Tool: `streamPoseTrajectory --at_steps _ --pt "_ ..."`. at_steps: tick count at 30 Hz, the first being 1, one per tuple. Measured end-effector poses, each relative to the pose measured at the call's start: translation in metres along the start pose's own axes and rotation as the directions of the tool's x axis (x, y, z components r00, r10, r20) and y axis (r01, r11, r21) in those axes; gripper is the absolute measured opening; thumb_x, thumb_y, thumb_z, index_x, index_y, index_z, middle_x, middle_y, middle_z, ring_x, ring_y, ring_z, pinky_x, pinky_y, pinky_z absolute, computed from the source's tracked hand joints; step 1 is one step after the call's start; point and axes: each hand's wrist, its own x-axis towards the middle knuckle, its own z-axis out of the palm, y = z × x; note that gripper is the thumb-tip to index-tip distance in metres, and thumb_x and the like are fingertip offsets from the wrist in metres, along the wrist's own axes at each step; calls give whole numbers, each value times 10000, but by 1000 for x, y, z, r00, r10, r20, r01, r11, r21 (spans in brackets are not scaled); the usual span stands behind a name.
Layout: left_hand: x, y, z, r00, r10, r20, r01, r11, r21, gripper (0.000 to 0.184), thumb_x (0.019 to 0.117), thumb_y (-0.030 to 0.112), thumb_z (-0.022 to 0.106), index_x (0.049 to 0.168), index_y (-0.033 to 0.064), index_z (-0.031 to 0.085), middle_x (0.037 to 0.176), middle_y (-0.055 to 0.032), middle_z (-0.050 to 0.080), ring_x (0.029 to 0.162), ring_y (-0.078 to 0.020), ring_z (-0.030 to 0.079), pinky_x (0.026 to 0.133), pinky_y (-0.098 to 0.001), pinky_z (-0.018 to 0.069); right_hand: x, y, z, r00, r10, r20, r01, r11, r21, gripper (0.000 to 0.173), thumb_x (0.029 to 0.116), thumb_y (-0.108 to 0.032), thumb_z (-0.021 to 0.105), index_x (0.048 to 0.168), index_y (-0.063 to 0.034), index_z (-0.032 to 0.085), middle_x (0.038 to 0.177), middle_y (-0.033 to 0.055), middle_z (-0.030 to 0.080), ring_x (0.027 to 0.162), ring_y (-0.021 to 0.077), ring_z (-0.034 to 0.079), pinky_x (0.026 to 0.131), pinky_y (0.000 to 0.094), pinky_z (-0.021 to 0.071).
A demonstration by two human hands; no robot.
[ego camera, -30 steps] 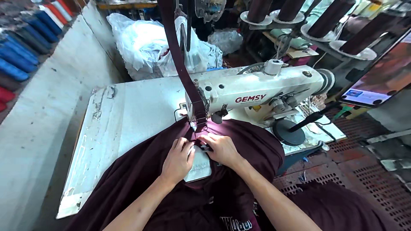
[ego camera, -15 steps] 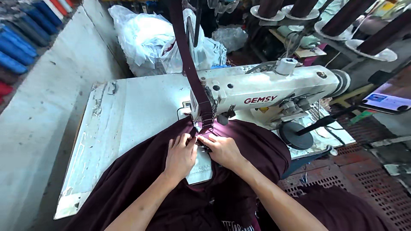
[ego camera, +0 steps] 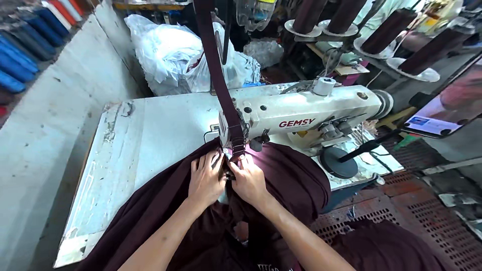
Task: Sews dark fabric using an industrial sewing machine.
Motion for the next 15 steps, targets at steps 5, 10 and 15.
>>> streamPoseTrajectory --at_steps 5,10,15 --pt "-29 9 -6 997 70 26 -69 997 -23 432 1047 457 383 1251 291 725 1500 -92 543 1358 -317 512 1109 -585 339 9 29 2 989 -146 12 143 982 126 265 887 -239 629 1100 -210 784 1176 132 720 1002 310 710 693 458 587" --pt "-27 14 -8 996 67 63 -66 998 -18 443 1068 429 339 1318 312 686 1529 -71 526 1402 -314 474 1123 -605 299 27 53 0 966 -246 79 220 944 246 211 887 -267 645 1018 -193 794 1219 156 723 978 326 733 740 524 588" --pt "-27 15 -8 995 66 78 -65 998 -4 483 1066 465 312 1424 337 610 1553 -67 502 1425 -310 452 1135 -612 277 25 54 -13 983 -129 131 107 981 162 217 907 -334 674 1041 -211 792 1182 155 734 942 362 730 696 540 579"
